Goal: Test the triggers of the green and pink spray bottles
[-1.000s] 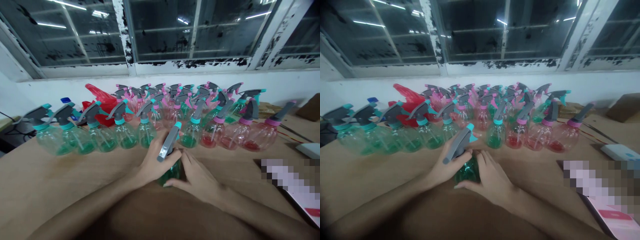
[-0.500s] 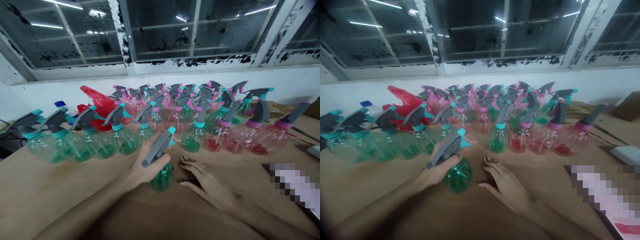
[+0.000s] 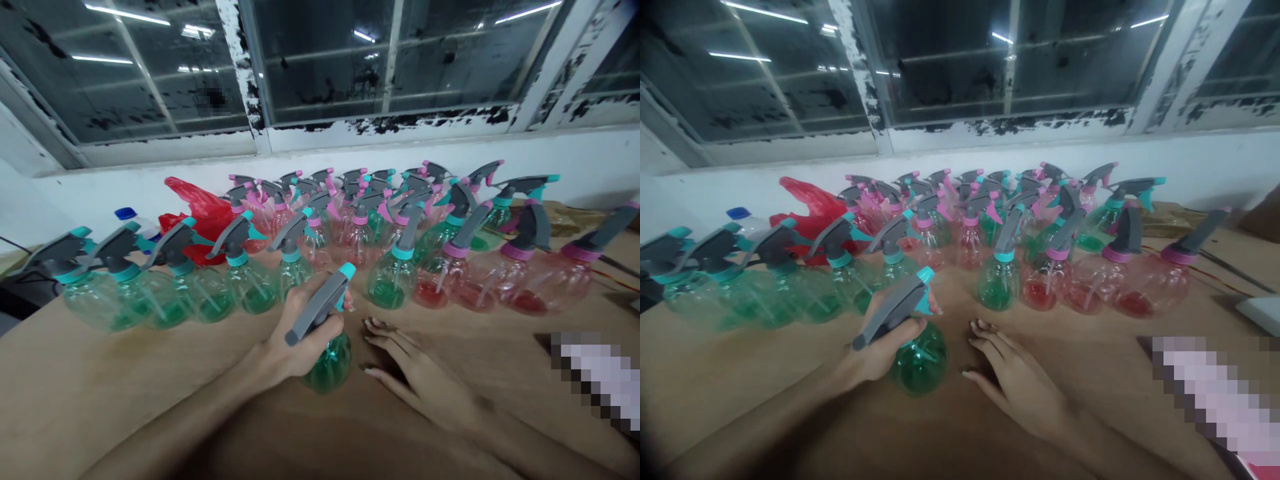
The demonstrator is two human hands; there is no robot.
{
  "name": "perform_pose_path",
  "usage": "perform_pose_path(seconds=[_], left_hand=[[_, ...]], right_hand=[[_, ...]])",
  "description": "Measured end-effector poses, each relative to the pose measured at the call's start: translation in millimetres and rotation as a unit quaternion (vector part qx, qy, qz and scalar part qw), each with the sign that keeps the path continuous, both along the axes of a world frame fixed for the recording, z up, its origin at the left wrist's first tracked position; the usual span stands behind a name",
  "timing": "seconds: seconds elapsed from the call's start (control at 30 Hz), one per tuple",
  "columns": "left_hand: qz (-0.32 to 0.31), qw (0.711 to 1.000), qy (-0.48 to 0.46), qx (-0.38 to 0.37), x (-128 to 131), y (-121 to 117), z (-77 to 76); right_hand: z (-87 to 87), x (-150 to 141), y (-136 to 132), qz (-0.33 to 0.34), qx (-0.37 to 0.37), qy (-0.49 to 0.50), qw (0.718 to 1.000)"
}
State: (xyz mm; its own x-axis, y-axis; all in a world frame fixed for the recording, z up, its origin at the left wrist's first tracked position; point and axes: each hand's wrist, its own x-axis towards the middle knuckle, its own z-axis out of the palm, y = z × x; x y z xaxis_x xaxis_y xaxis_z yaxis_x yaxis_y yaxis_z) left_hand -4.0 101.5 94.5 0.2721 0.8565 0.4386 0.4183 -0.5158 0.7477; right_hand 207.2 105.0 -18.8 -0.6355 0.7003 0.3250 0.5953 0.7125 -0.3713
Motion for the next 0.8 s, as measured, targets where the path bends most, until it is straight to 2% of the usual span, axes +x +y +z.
perform_pose_path(seconds=[0.27, 0.63, 0.8], left_hand=[[0.004, 1.000, 0.011, 0.004, -1.4, 2.2, -3.8], [0.020, 0.999, 0.025, -0.044, -1.2, 0.0, -3.3], [0.040, 0.999, 0.031, -0.011, -0.7, 0.2, -5.8]], right_hand=[[1.3, -0.7, 0.1, -0.003, -0.002, 0.006, 1.000], [2.6, 0.3, 0.5, 0.006, -0.008, 0.012, 1.000], [1.9, 0.5, 0.2, 0.005, -0.010, 0.018, 1.000]])
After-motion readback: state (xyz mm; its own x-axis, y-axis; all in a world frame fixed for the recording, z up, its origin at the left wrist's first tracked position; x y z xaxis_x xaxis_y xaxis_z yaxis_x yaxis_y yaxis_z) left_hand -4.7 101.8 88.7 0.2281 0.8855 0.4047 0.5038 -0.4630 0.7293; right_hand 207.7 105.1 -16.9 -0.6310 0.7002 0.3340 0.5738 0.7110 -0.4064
